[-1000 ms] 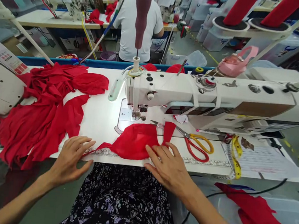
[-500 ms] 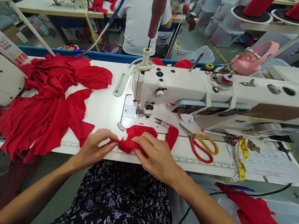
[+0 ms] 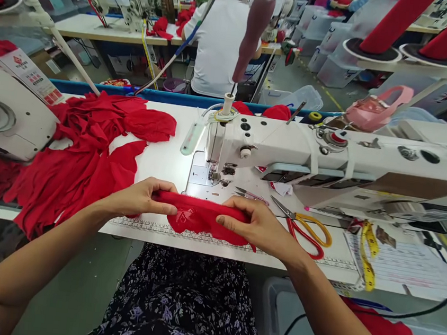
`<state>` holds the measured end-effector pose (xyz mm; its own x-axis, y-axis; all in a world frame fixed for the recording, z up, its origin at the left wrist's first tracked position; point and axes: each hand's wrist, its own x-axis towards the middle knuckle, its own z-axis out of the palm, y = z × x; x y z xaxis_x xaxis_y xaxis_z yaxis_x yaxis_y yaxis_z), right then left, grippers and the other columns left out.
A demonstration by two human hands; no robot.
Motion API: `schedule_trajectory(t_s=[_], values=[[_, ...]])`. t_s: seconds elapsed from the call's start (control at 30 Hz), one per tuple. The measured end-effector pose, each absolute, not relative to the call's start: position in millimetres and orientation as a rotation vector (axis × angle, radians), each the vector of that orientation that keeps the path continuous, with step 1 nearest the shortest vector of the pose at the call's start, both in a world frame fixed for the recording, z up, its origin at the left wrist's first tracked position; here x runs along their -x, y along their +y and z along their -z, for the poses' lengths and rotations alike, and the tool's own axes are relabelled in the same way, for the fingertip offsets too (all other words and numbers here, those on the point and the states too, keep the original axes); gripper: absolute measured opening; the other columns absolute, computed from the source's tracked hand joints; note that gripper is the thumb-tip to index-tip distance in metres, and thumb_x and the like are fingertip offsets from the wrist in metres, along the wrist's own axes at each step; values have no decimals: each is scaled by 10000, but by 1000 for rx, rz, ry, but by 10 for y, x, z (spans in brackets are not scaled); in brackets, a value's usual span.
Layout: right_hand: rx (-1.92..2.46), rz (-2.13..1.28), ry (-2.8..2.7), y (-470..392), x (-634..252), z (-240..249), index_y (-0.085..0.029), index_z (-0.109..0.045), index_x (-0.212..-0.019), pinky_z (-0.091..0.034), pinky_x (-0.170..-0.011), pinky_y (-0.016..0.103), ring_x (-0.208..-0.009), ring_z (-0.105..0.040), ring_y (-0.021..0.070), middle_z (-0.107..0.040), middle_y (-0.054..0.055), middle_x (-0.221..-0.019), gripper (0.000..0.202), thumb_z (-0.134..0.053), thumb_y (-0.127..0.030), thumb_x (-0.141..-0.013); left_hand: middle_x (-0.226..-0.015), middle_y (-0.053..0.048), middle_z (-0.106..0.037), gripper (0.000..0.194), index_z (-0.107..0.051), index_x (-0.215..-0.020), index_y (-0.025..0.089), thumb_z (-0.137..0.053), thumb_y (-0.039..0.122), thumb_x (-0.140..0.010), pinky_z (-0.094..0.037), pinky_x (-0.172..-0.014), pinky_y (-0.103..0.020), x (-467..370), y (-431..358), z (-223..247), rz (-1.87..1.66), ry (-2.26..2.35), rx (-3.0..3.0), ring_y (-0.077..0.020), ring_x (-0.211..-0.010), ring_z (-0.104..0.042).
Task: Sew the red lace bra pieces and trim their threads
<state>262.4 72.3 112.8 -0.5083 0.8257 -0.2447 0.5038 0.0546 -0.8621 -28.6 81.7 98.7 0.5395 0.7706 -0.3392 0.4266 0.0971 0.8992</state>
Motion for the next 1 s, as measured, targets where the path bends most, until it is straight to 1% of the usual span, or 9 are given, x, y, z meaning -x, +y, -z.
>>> schedule_trajectory(t_s=[0.1, 0.23, 0.33, 0.43, 0.5, 0.6, 0.73, 0.87, 1.0], values=[[1261, -1142, -2122, 694, -2611, -1145, -211, -665, -827, -390, -493, 239, -582, -518, 116, -599, -7, -698, 256, -599, -443, -913, -640, 42, -470, 230, -633, -800, 179, -657, 403, -844, -294, -512, -234, 262, 817, -998, -465, 1162, -1813, -96, -564, -404], [1064, -139, -2272, 527, -2572, -1139, -217, -670, -1001, -412, -558, 274, -634, -563, 140, -640, 17, -734, 102, -598, -240, -932, -676, 13, -525, 116, -679, -883, 221, -585, 277, -920, -414, -773, -339, 362, 804, -1009, -920, 1440, -2574, -143, -675, -505], [833, 312, -2376, 291, -2500, -1010, -202, -637, -1147, -387, -542, 289, -591, -518, 142, -599, -2, -655, 277, -609, -102, -890, -708, 21, -575, 210, -675, -1043, 290, -605, 147, -905, -387, -922, -396, 492, 686, -834, -1197, 1380, -3018, -141, -701, -530], [749, 311, -2603, 55, -2394, -743, -154, -638, -1141, -439, -581, 297, -638, -559, 153, -637, 25, -724, 280, -524, -56, -905, -879, -1, -671, 316, -658, -1081, 277, -554, 44, -895, -354, -1042, -441, 563, 488, -517, -976, 1288, -3155, -160, -879, -598], [781, 174, -2729, -37, -2336, -564, -152, -651, -1090, -428, -532, 302, -608, -558, 153, -635, 35, -747, 207, -492, -152, -959, -986, -19, -700, 330, -651, -1094, 249, -494, 23, -913, -292, -1121, -504, 568, 364, -323, -752, 1244, -3093, -175, -1002, -608], [849, -100, -2767, -3, -2294, -445, -174, -651, -1065, -405, -500, 297, -624, -563, 156, -630, 37, -788, 258, -465, -342, -1006, -1045, -24, -715, 362, -639, -1146, 233, -458, 17, -919, -203, -1172, -584, 549, 255, -164, -587, 1269, -2969, -196, -1079, -601], [1024, -113, -2580, 323, -2188, -515, -187, -642, -1064, -468, -663, 313, -802, -580, 179, -666, 68, -924, 233, -422, -245, -1014, -1041, -33, -714, 388, -647, -1149, 231, -478, 5, -882, -190, -1175, -608, 517, 238, -146, -564, 1342, -2879, -206, -1070, -605], [1044, -66, -2600, 688, -1978, -493, -178, -606, -1188, -463, -839, 382, -1033, -556, 243, -652, 113, -1157, 266, -434, -173, -984, -1055, -47, -705, 349, -642, -1158, 233, -491, 58, -897, -190, -1163, -617, 513, 245, -178, -570, 1348, -2792, -205, -1054, -610], [1081, -168, -2640, 890, -1868, -367, -163, -590, -1205, -428, -895, 413, -1058, -550, 265, -639, 136, -1160, 271, -542, -211, -942, -1069, -36, -690, 317, -630, -1158, 245, -498, 102, -907, -192, -1155, -601, 509, 211, -245, -623, 1353, -2672, -202, -1054, -602]])
